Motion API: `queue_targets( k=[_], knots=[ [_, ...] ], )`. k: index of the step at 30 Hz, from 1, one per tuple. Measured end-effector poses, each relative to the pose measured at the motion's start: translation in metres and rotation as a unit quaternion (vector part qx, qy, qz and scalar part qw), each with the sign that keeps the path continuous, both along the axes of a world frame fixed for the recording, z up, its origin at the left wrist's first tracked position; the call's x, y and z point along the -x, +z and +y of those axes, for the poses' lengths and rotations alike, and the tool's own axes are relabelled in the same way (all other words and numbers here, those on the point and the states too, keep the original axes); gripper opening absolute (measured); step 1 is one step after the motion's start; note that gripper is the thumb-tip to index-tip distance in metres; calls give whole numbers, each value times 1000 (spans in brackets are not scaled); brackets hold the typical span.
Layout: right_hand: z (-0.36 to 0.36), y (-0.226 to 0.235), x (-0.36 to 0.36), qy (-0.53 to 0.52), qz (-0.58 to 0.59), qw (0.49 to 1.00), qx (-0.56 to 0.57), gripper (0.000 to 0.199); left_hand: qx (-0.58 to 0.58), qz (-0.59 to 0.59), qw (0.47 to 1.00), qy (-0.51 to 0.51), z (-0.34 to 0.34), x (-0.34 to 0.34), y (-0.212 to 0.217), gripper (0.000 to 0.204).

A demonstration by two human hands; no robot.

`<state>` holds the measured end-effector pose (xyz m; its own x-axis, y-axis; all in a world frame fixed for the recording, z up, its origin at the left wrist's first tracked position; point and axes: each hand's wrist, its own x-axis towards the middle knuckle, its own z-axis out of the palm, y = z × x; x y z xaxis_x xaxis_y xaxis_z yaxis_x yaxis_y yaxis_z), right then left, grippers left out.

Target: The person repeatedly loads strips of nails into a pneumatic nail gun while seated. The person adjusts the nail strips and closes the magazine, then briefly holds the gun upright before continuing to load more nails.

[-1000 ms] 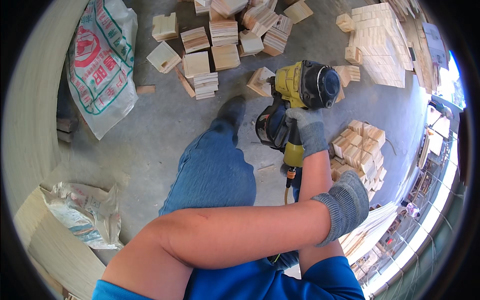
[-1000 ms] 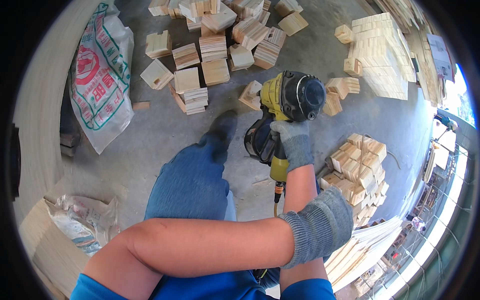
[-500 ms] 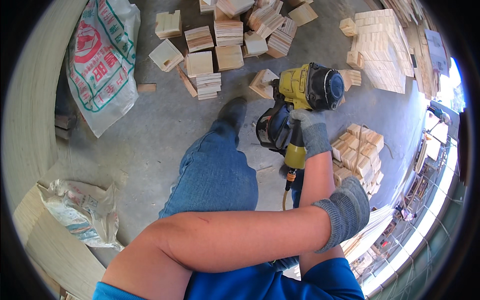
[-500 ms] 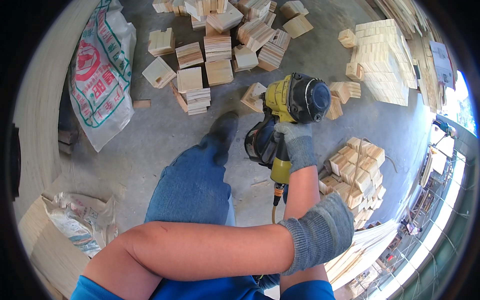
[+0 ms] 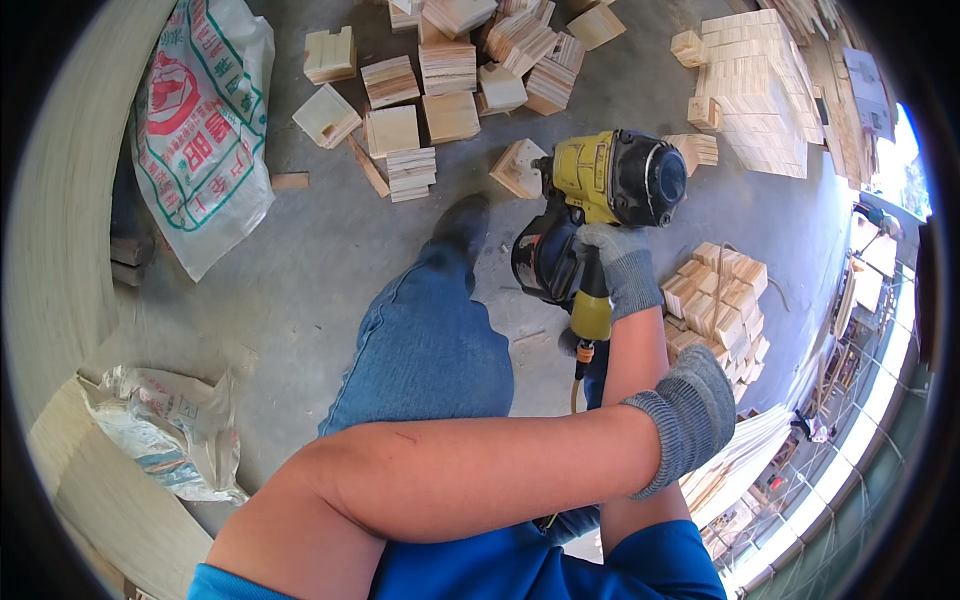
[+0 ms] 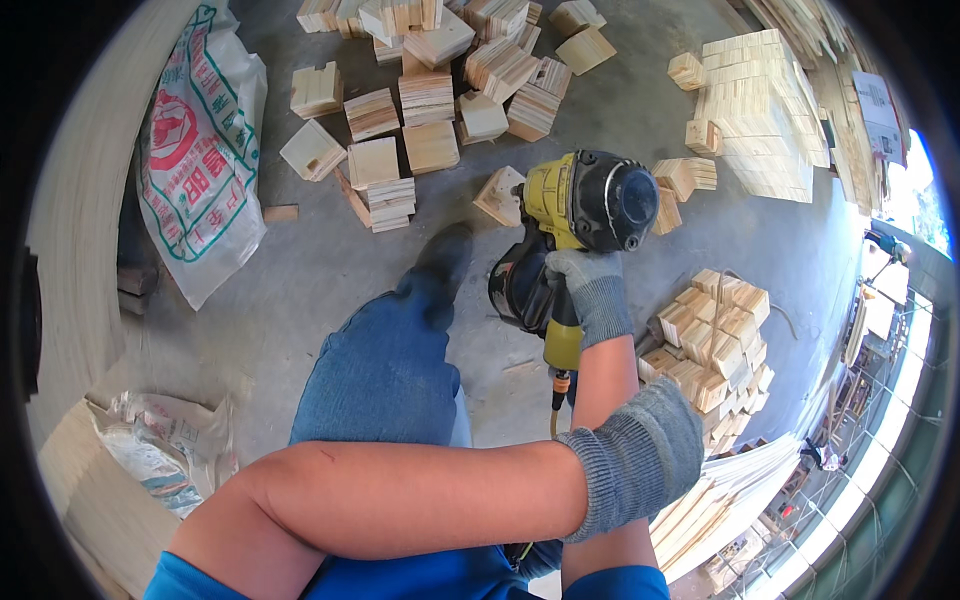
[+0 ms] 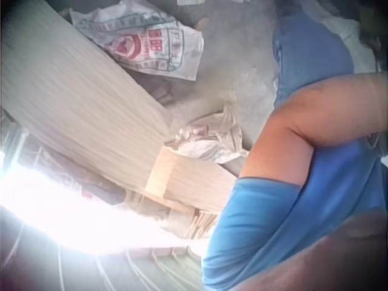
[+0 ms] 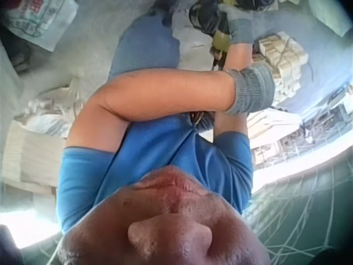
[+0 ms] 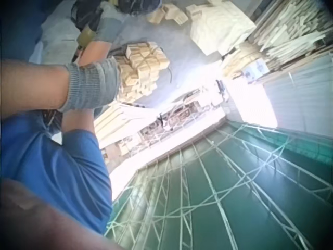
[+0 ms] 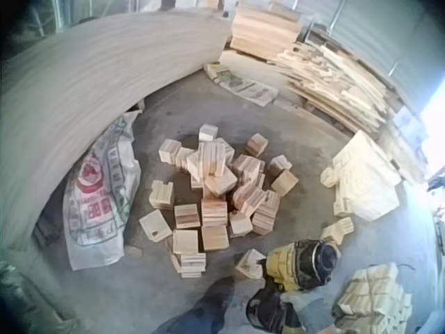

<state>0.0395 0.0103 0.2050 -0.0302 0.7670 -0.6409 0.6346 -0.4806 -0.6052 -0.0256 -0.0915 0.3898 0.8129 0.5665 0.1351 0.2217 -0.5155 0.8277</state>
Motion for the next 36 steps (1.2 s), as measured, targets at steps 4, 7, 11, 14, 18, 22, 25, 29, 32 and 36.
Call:
queue_targets(
  k=[4,7,11,14,18,22,25,29,32,36],
  knots=[
    [-8,12,-7,-53,33,998,-4,14,5,13,1000,-24,5,16,14,19],
    [-8,10,-14,7,8,999,-30,14,-8,21,999,35,-8,-3,4,18],
    [-18,6,-20,-62,3,998,-11,13,-14,33,999,-6,-8,-6,2,18],
    [-19,10,-8,-31,15,999,-3,13,-3,31,999,18,-5,10,13,19],
    [-11,5,3,31,13,999,7,11,21,37,999,10,-7,-27,-3,22],
    [-9,-4,8,18,-13,1000,21,10,-2,48,999,-24,-7,-15,1,21],
    [-7,-14,14,3,7,999,32,11,9,65,998,20,-11,-15,-3,19],
    [-6,-11,9,10,35,999,27,10,18,57,998,-24,-4,-8,-2,20],
    [-1,-21,5,-19,46,998,36,9,13,76,996,-43,2,4,9,22],
    [-5,-15,6,-12,47,999,14,9,-3,88,996,-27,-2,4,12,23]
  ],
)
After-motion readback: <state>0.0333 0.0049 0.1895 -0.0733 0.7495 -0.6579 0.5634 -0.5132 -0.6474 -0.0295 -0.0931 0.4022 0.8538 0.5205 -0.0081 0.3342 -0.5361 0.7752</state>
